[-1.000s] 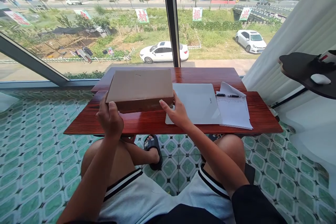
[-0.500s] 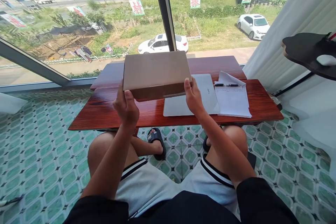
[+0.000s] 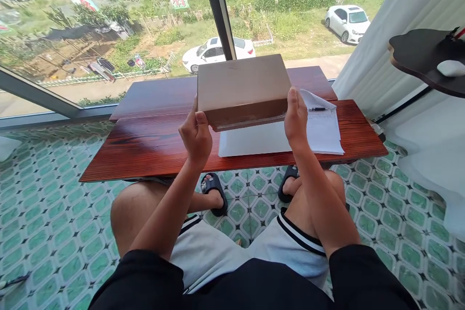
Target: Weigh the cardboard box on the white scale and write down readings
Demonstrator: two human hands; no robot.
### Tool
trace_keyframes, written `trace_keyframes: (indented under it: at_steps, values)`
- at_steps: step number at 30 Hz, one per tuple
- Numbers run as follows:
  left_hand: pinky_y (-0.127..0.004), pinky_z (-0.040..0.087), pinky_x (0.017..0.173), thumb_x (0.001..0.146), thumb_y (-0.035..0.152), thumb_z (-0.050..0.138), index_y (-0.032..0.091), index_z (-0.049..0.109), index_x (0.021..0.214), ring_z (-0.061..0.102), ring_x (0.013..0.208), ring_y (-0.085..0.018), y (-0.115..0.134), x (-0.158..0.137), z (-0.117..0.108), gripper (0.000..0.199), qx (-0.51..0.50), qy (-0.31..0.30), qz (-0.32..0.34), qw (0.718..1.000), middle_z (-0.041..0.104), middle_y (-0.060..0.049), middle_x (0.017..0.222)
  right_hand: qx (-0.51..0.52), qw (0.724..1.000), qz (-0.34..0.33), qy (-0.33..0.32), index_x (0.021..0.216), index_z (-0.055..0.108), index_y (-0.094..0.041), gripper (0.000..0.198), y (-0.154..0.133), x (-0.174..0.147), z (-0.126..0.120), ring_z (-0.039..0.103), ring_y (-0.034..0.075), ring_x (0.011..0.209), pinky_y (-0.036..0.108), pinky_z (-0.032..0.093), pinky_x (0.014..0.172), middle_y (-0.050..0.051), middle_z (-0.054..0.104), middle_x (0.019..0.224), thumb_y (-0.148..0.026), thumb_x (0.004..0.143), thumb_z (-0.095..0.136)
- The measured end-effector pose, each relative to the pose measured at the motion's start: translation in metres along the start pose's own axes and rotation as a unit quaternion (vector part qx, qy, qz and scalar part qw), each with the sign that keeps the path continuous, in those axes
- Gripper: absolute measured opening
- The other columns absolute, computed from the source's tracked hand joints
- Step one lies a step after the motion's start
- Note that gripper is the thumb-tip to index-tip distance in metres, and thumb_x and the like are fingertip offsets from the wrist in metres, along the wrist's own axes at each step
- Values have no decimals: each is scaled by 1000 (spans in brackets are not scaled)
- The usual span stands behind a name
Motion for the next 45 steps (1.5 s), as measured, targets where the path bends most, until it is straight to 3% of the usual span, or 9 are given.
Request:
trace_keyframes:
  at_steps: [4, 7, 10, 15, 23, 30, 36, 41, 45]
  values:
    - [-26, 36, 60, 99, 72, 32, 13, 73, 116, 43, 61, -12, 10, -2, 15, 74, -37, -17, 18, 999, 49, 3, 63, -18, 1000, 10, 19, 110, 64, -22, 68, 14, 6, -8, 57, 28, 126, 51, 44, 110, 10, 65, 119, -72, 100, 19]
    - [-26, 39, 63, 100, 70, 34, 14, 71, 128, 47, 64, -13, 10, -6, 24, 73, -45, -38, 20, 998, 59, 0, 70, -26, 998, 34, 39, 115, 65, -22, 68, 21, 5, -14, 53, 30, 133, 53, 40, 113, 12, 65, 121, -72, 99, 21]
    - [-27, 41, 67, 101, 66, 36, 14, 68, 133, 51, 69, -14, 9, -8, 29, 69, -57, -53, 25, 997, 69, -5, 83, -34, 997, 51, 42, 108, 65, -23, 65, 22, 2, -19, 56, 30, 126, 53, 42, 109, 10, 67, 116, -70, 99, 23]
    - [-27, 43, 71, 101, 65, 34, 15, 70, 130, 55, 76, -16, 8, -10, 33, 68, -49, -60, 20, 997, 73, -8, 93, -48, 996, 66, 31, 105, 66, -23, 59, 26, -1, -27, 61, 28, 108, 51, 46, 102, 8, 68, 104, -64, 100, 25]
    - [-27, 39, 66, 100, 68, 35, 14, 73, 121, 43, 67, -13, 8, -13, 40, 69, -46, -71, 17, 996, 64, -2, 80, -4, 996, 85, 12, 113, 67, -21, 64, 42, 2, -32, 59, 27, 121, 49, 45, 105, 10, 69, 117, -66, 101, 22]
    - [-27, 34, 61, 100, 68, 34, 14, 76, 98, 36, 64, -13, 9, -12, 41, 68, -30, -60, 30, 997, 47, 1, 67, -20, 995, 96, 13, 119, 67, -22, 68, 51, 3, -30, 58, 29, 123, 56, 39, 110, 10, 68, 122, -70, 99, 24]
    - [-27, 33, 61, 101, 66, 37, 14, 75, 104, 37, 63, -13, 2, -14, 44, 65, -49, -68, 19, 996, 44, 3, 66, -35, 993, 115, 20, 118, 66, -21, 68, 53, 6, -29, 58, 29, 122, 55, 40, 109, 10, 67, 125, -69, 100, 21]
    - [-27, 36, 64, 102, 64, 36, 14, 75, 116, 41, 66, -14, 3, -16, 43, 66, -50, -77, 16, 996, 61, -1, 73, -76, 992, 101, 15, 112, 66, -22, 73, 49, 4, -31, 55, 33, 127, 58, 38, 110, 13, 66, 122, -75, 97, 19]
    - [-27, 38, 67, 103, 59, 36, 15, 73, 126, 46, 69, -14, 7, -19, 40, 62, -48, -87, 19, 995, 74, -7, 92, -105, 991, 81, 7, 116, 65, -22, 78, 47, 0, -30, 52, 35, 134, 58, 36, 112, 15, 65, 125, -78, 95, 15]
Point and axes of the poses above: each hand's wrist, its own x-axis towards the middle knuckle, its own z-axis out of the palm, y = z × x, the point moved 2 cm from there along x, towards the middle knuckle
